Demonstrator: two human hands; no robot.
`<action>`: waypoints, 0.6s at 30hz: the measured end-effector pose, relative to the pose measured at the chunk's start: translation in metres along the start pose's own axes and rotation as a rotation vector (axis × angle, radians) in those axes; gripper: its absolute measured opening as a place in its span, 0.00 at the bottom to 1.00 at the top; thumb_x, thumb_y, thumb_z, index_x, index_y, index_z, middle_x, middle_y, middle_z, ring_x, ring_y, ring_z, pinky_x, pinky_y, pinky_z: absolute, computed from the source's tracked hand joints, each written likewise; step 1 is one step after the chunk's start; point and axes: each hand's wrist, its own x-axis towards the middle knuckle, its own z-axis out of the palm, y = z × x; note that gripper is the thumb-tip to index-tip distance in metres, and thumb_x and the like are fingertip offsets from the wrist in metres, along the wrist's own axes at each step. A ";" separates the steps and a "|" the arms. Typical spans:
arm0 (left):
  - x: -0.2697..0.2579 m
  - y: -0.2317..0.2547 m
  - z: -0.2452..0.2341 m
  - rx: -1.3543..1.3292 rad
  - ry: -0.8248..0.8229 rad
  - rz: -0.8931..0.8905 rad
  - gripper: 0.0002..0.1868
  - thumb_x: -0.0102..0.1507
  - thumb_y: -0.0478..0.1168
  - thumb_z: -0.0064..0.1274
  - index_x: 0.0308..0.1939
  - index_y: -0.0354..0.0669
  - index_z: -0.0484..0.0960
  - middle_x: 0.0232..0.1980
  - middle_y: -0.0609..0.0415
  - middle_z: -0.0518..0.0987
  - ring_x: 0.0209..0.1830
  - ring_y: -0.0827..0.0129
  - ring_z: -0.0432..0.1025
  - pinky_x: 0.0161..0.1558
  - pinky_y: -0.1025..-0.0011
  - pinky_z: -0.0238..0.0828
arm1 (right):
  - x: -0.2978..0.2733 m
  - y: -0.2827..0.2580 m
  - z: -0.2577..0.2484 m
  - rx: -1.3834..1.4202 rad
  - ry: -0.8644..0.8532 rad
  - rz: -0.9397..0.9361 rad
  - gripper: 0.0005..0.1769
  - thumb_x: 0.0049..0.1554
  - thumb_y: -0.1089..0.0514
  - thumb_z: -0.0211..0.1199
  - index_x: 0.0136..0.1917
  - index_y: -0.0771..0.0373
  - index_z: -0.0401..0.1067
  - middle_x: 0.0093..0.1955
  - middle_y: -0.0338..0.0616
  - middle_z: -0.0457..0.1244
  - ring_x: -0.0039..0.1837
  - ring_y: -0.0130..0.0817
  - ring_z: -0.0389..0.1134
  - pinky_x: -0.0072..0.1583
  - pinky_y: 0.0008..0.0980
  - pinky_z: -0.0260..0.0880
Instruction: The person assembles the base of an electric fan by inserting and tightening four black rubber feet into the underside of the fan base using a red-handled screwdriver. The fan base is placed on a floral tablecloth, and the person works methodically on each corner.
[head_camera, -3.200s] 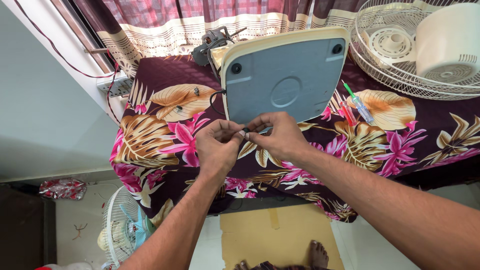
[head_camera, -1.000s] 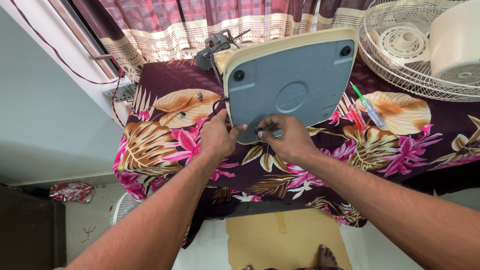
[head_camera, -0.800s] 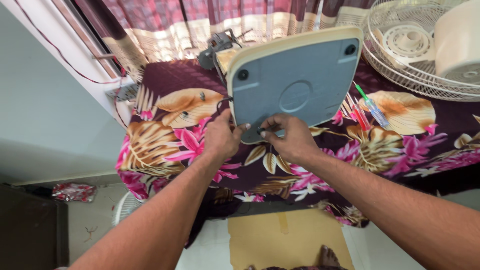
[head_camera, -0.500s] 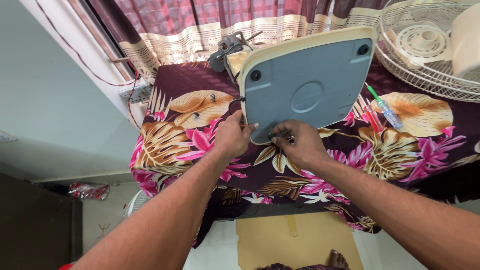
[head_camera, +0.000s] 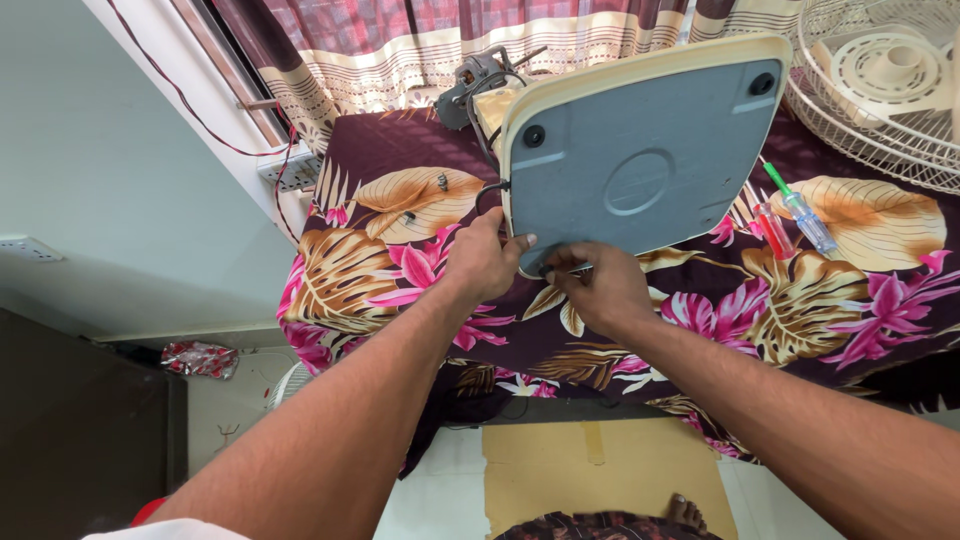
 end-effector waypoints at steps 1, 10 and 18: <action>0.000 0.000 0.000 0.014 -0.005 -0.008 0.18 0.63 0.48 0.58 0.52 0.43 0.79 0.47 0.45 0.85 0.50 0.54 0.80 0.54 0.59 0.73 | 0.001 -0.001 0.001 -0.018 0.005 0.000 0.12 0.53 0.57 0.69 0.51 0.60 0.79 0.45 0.41 0.73 0.42 0.33 0.75 0.46 0.34 0.73; 0.001 0.003 0.001 0.022 -0.020 -0.051 0.19 0.62 0.49 0.58 0.53 0.45 0.79 0.45 0.45 0.86 0.48 0.55 0.81 0.53 0.59 0.74 | -0.001 -0.001 0.004 -0.072 0.051 -0.005 0.12 0.51 0.56 0.72 0.50 0.58 0.81 0.47 0.43 0.69 0.44 0.38 0.74 0.49 0.37 0.72; -0.001 0.004 0.003 0.019 0.008 -0.031 0.19 0.61 0.49 0.59 0.52 0.45 0.80 0.47 0.46 0.86 0.50 0.55 0.80 0.53 0.59 0.74 | -0.001 -0.004 0.005 -0.101 0.076 0.040 0.11 0.51 0.56 0.72 0.49 0.56 0.81 0.48 0.44 0.69 0.44 0.38 0.74 0.49 0.38 0.72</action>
